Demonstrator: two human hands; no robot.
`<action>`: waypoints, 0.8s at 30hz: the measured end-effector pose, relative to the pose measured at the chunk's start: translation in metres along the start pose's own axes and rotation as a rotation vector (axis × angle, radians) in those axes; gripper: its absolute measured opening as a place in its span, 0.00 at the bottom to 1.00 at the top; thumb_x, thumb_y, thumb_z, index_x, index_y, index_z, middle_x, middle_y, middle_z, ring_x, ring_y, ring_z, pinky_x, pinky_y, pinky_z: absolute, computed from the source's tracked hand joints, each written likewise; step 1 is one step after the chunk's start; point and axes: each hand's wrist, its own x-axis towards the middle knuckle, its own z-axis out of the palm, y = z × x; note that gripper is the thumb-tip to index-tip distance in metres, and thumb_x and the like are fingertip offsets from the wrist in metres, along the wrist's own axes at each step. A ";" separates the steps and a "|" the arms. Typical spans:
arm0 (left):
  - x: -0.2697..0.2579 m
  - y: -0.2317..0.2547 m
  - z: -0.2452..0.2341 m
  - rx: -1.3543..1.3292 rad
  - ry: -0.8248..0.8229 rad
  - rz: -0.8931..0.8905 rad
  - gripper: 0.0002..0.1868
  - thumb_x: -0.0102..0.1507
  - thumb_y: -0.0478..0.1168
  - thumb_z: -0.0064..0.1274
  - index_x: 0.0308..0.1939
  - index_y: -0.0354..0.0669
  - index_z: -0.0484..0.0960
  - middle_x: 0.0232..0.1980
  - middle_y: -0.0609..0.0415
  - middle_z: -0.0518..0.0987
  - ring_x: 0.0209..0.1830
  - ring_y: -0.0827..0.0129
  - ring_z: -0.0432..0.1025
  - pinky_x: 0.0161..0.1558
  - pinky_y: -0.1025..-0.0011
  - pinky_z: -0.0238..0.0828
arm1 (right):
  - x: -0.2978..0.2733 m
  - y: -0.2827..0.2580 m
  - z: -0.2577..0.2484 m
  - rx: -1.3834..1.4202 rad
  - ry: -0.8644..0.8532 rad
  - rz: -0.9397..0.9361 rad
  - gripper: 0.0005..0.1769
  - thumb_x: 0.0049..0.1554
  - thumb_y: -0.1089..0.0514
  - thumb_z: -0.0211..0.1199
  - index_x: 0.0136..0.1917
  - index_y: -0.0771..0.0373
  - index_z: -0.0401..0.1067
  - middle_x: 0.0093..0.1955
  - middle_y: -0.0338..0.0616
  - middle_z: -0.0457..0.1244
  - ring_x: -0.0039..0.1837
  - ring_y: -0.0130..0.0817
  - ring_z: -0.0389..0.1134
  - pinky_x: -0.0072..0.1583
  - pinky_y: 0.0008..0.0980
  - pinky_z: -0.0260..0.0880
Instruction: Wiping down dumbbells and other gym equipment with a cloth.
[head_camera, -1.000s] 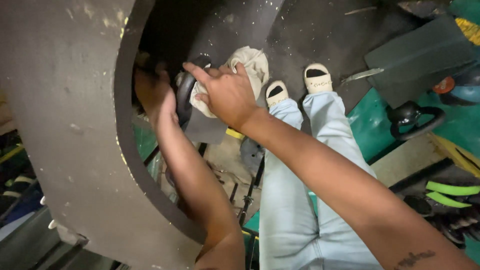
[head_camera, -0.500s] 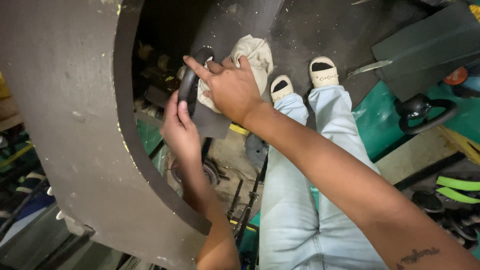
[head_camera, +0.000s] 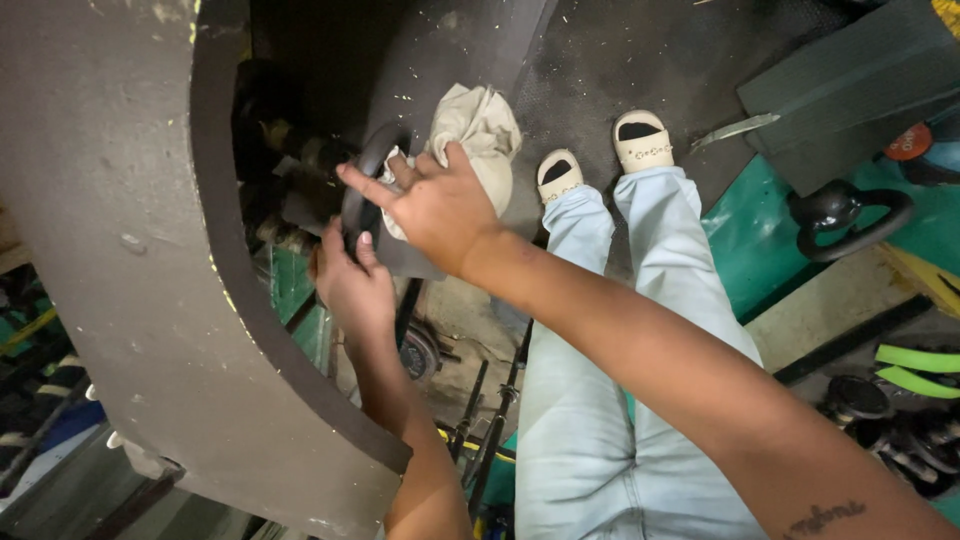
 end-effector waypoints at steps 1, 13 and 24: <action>0.003 0.006 -0.004 -0.004 -0.048 -0.108 0.24 0.69 0.47 0.53 0.67 0.43 0.75 0.63 0.41 0.77 0.63 0.42 0.66 0.53 0.47 0.71 | 0.000 -0.002 -0.001 0.006 0.010 -0.006 0.38 0.58 0.50 0.56 0.80 0.36 0.53 0.62 0.52 0.68 0.54 0.41 0.71 0.61 0.50 0.60; 0.000 -0.030 0.008 0.092 -0.002 -0.063 0.25 0.66 0.58 0.58 0.54 0.43 0.83 0.53 0.45 0.83 0.51 0.48 0.76 0.56 0.49 0.66 | -0.023 -0.018 0.020 -0.014 0.165 -0.061 0.37 0.61 0.54 0.55 0.81 0.33 0.54 0.66 0.56 0.66 0.52 0.39 0.72 0.62 0.45 0.60; -0.011 -0.051 0.024 0.205 0.114 0.008 0.23 0.68 0.58 0.55 0.48 0.40 0.83 0.57 0.44 0.81 0.61 0.51 0.70 0.67 0.49 0.49 | -0.027 -0.003 0.020 0.156 -0.049 -0.037 0.47 0.58 0.56 0.57 0.84 0.36 0.39 0.76 0.46 0.60 0.61 0.42 0.70 0.66 0.52 0.57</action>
